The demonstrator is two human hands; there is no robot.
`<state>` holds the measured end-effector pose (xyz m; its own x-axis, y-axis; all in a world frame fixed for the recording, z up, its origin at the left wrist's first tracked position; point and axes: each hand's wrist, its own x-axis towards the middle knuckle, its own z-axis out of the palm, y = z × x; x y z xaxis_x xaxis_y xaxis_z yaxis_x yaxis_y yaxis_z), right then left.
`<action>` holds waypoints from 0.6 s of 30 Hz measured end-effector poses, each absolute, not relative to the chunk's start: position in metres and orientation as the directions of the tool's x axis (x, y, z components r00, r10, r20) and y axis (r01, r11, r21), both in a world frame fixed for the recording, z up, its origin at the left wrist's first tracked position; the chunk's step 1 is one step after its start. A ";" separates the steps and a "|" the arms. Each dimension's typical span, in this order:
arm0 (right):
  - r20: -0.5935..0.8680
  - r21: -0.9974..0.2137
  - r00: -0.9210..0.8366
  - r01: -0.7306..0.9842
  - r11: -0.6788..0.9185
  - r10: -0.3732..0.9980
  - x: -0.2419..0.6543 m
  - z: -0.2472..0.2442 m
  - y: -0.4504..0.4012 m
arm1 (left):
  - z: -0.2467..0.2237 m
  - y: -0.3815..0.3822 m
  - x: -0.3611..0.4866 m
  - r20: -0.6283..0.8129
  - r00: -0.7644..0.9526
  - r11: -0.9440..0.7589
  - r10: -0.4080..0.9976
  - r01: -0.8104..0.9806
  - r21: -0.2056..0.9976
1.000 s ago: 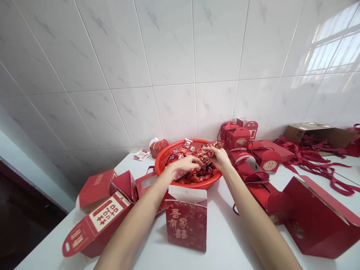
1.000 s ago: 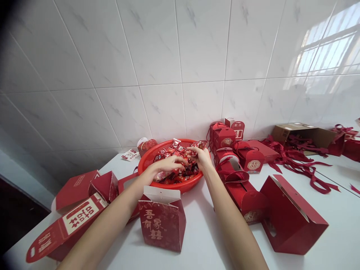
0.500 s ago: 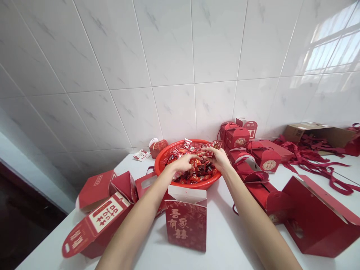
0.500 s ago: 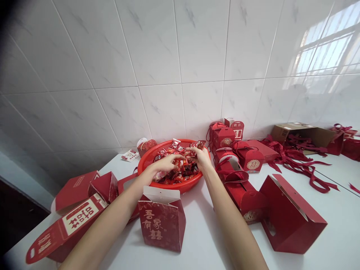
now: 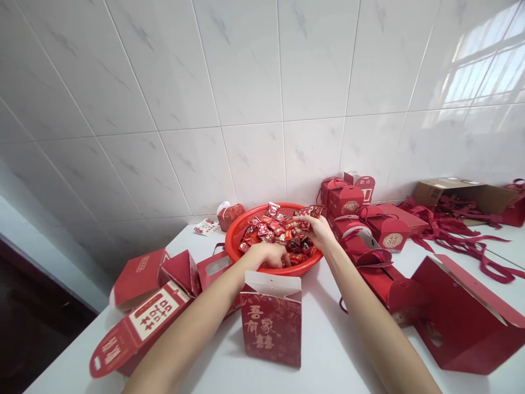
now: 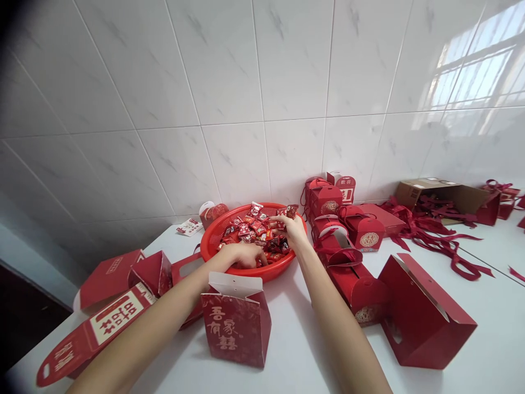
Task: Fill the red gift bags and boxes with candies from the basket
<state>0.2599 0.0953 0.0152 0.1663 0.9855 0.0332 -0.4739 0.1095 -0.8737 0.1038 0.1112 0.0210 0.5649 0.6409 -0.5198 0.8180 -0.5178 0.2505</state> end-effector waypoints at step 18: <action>0.079 -0.878 0.137 -0.460 0.134 0.987 0.258 0.014 0.094 | 0.022 0.122 0.089 -0.236 0.320 -0.291 0.917 0.945 0.151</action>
<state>0.2582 0.0935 0.0135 0.1373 0.9874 0.0790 -0.4601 0.1342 -0.8777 0.0887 0.1217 0.0219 0.3201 0.9175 -0.2363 0.9448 -0.2908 0.1509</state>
